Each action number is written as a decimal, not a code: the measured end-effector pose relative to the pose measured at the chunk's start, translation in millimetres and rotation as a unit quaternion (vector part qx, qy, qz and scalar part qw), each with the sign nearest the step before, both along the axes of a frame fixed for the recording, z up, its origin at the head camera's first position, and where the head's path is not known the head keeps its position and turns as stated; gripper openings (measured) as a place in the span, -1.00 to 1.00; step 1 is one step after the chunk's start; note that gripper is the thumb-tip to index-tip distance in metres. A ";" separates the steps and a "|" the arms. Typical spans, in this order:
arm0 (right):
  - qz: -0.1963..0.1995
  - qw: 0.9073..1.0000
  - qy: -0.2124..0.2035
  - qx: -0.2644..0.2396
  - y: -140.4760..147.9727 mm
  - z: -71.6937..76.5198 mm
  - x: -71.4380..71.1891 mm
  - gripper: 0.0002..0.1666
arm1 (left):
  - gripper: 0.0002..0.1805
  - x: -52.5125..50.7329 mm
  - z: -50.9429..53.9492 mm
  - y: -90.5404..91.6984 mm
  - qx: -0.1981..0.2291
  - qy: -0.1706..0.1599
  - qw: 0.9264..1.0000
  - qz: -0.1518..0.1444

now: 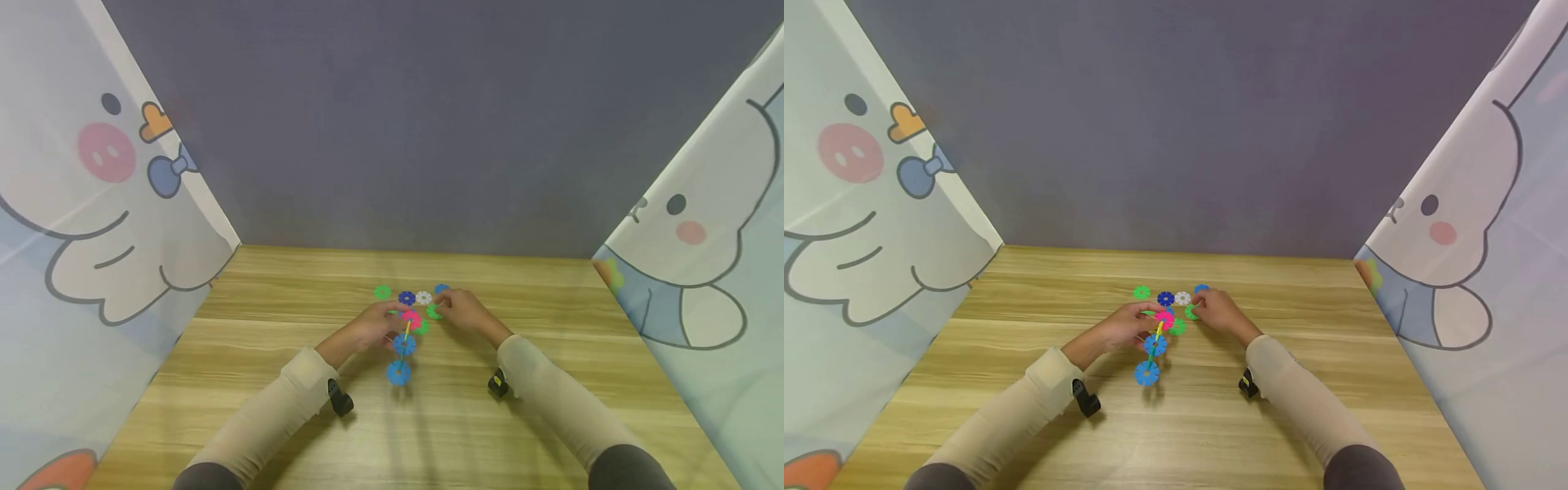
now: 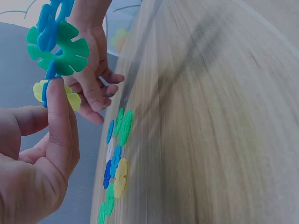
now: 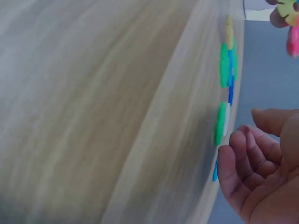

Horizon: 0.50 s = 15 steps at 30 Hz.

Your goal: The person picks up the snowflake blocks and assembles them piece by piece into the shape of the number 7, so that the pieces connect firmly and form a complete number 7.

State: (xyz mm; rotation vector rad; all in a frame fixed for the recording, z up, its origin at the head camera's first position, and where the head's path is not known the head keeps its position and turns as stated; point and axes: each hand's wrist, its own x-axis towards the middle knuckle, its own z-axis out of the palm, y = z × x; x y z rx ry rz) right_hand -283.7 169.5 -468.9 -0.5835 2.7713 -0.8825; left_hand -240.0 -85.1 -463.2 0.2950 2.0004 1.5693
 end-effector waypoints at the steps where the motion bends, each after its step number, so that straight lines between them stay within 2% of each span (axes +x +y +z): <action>1: 0.000 1.000 0.001 0.005 0.1 -1.1 -0.4 -0.66 | -0.44 0.5 0.2 -0.2 0.001 -0.003 1.000 0.004; 8: 0.012 0.999 0.009 0.045 -0.1 -7.1 -2.3 -0.57 | -0.45 1.5 -0.5 -1.9 0.016 -0.014 1.000 0.012; 15: 0.002 0.999 0.011 0.048 -1.3 -12.3 -2.4 -0.53 | -0.47 0.5 -2.2 -1.4 0.014 -0.025 0.999 0.022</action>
